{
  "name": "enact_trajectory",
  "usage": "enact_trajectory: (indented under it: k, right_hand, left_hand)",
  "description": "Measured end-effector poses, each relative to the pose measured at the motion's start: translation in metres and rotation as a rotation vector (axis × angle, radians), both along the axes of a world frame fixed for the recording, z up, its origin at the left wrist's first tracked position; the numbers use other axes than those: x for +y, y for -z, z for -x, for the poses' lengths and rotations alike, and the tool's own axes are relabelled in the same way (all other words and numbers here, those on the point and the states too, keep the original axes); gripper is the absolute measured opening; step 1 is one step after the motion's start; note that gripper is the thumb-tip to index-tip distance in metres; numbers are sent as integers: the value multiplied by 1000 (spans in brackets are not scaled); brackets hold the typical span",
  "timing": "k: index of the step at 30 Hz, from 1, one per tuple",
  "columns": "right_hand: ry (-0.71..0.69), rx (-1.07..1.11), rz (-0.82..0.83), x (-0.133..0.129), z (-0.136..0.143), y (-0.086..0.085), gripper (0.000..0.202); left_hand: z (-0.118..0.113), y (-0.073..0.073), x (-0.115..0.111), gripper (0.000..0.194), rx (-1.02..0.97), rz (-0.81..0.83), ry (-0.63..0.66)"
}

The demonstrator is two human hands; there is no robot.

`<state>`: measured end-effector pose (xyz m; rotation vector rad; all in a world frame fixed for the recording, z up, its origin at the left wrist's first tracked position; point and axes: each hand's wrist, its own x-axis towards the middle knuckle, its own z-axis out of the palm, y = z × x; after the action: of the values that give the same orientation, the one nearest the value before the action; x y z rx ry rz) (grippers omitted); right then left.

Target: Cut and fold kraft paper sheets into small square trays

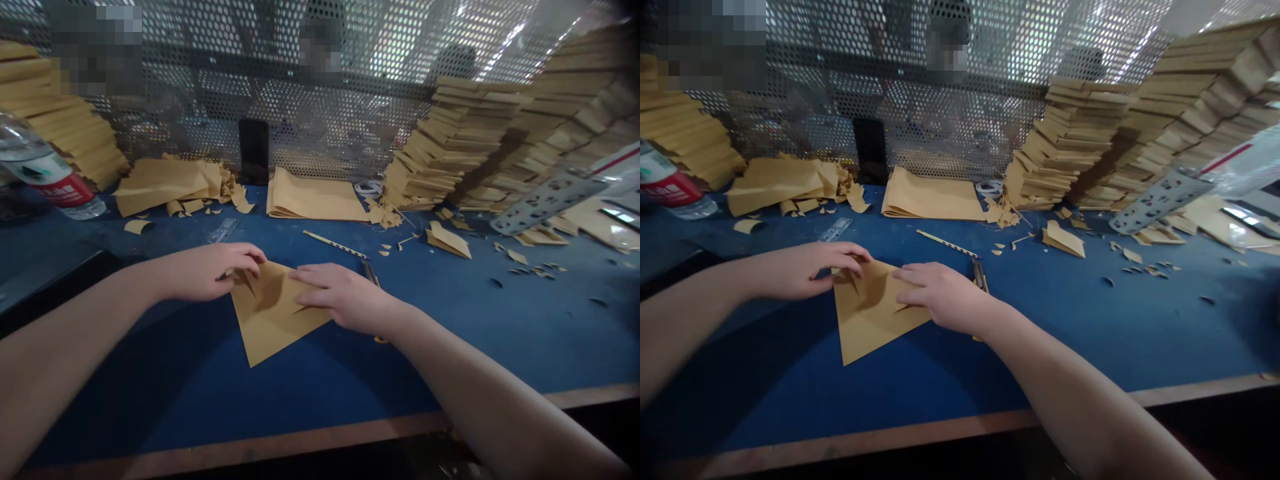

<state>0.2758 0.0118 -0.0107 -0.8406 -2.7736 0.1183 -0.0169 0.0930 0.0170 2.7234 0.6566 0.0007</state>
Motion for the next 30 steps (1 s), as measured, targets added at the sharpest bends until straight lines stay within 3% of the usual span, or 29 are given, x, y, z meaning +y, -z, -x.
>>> enact_trajectory:
  k: [3,7,12,17,20,25,30]
  right_hand:
    - [-64,-81,59,-9,6,-3,38]
    - [-93,-134,130,-19,11,-11,33]
    - [-107,-106,193,-26,18,-14,26]
    - [-75,-47,156,-34,31,-2,30]
    - [-87,-14,139,-38,38,8,30]
    - [-151,-1,153,-41,40,16,37]
    - [-154,-10,181,-39,35,16,36]
  left_hand:
    - [3,18,-17,23,-102,-102,-25]
    - [2,36,-27,21,-136,-225,83]
    - [0,38,-34,34,-40,-199,179]
    - [-3,31,-58,26,5,-241,54]
    - [0,37,-70,29,-46,-271,-60]
    - [12,51,-77,35,-134,-249,-97]
    - [15,51,-79,38,-130,-168,-109]
